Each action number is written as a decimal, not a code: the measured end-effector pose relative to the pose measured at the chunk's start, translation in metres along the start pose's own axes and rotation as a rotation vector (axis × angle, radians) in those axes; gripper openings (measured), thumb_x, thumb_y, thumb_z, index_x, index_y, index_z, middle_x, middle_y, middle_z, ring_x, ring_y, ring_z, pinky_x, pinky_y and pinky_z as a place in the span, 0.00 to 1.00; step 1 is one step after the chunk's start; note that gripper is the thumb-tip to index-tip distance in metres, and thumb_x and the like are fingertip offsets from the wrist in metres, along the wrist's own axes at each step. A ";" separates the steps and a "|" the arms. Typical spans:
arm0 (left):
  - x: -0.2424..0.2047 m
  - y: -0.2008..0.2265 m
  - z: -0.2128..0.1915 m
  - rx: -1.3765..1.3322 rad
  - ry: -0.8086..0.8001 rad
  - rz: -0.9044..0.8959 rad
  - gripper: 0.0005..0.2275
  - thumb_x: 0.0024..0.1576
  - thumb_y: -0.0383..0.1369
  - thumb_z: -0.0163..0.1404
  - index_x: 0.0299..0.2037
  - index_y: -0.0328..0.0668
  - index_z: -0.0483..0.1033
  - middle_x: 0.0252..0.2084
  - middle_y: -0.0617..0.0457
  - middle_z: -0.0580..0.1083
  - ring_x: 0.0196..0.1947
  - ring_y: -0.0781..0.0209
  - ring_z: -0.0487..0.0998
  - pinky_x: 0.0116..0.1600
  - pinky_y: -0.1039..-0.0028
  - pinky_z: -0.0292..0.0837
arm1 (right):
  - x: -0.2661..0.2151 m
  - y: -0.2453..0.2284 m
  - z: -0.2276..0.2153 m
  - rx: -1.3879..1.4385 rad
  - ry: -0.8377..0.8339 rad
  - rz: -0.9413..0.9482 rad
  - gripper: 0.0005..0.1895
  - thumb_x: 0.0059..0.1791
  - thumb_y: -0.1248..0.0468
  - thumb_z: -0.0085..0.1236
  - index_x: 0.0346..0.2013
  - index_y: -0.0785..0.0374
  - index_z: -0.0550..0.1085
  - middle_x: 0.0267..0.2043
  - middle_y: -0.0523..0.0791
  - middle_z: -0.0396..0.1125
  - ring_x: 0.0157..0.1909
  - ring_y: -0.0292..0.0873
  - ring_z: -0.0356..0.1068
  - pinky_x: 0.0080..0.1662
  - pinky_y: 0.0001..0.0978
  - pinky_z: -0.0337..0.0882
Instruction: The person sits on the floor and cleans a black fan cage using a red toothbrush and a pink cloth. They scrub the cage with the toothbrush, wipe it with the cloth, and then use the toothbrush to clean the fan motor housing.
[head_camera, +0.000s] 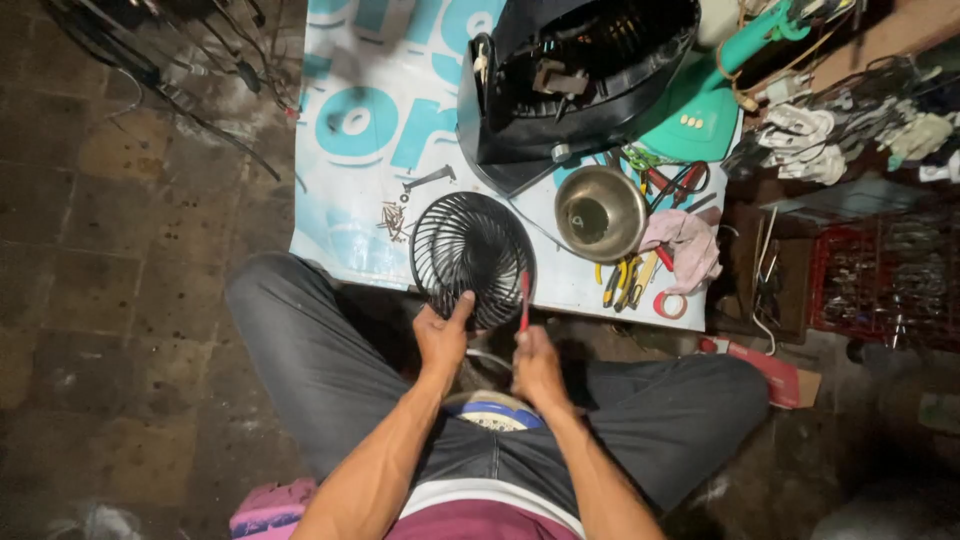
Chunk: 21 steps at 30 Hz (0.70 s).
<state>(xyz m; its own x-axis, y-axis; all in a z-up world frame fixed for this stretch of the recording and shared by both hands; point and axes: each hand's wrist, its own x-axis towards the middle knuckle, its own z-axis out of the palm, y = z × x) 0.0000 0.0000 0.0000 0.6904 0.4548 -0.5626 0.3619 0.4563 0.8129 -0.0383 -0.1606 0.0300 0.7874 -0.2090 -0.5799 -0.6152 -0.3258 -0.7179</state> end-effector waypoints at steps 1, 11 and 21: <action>-0.013 0.016 0.005 0.005 0.003 -0.007 0.13 0.50 0.29 0.65 0.33 0.26 0.75 0.26 0.38 0.76 0.23 0.48 0.80 0.25 0.58 0.80 | 0.019 0.017 -0.003 -0.001 -0.002 0.009 0.14 0.57 0.57 0.38 0.43 0.61 0.71 0.19 0.49 0.65 0.13 0.48 0.66 0.16 0.37 0.72; -0.034 0.048 0.017 0.019 0.123 -0.032 0.14 0.47 0.31 0.66 0.36 0.28 0.79 0.30 0.37 0.77 0.30 0.52 0.79 0.33 0.56 0.78 | 0.003 0.028 -0.018 -0.304 -0.068 -0.211 0.11 0.57 0.55 0.41 0.47 0.53 0.70 0.38 0.58 0.72 0.46 0.64 0.72 0.47 0.55 0.72; -0.026 0.078 0.020 0.240 0.044 0.154 0.10 0.47 0.35 0.66 0.28 0.37 0.80 0.21 0.50 0.75 0.24 0.65 0.72 0.34 0.69 0.72 | 0.028 0.008 -0.066 -0.500 -0.123 -0.402 0.12 0.50 0.66 0.50 0.48 0.54 0.73 0.41 0.53 0.76 0.49 0.59 0.73 0.51 0.53 0.73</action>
<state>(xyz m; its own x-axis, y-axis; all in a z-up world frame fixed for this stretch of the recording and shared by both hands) 0.0225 0.0086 0.0816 0.7227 0.5396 -0.4318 0.3969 0.1874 0.8985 -0.0189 -0.2300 0.0330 0.9238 0.1163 -0.3648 -0.1579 -0.7523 -0.6396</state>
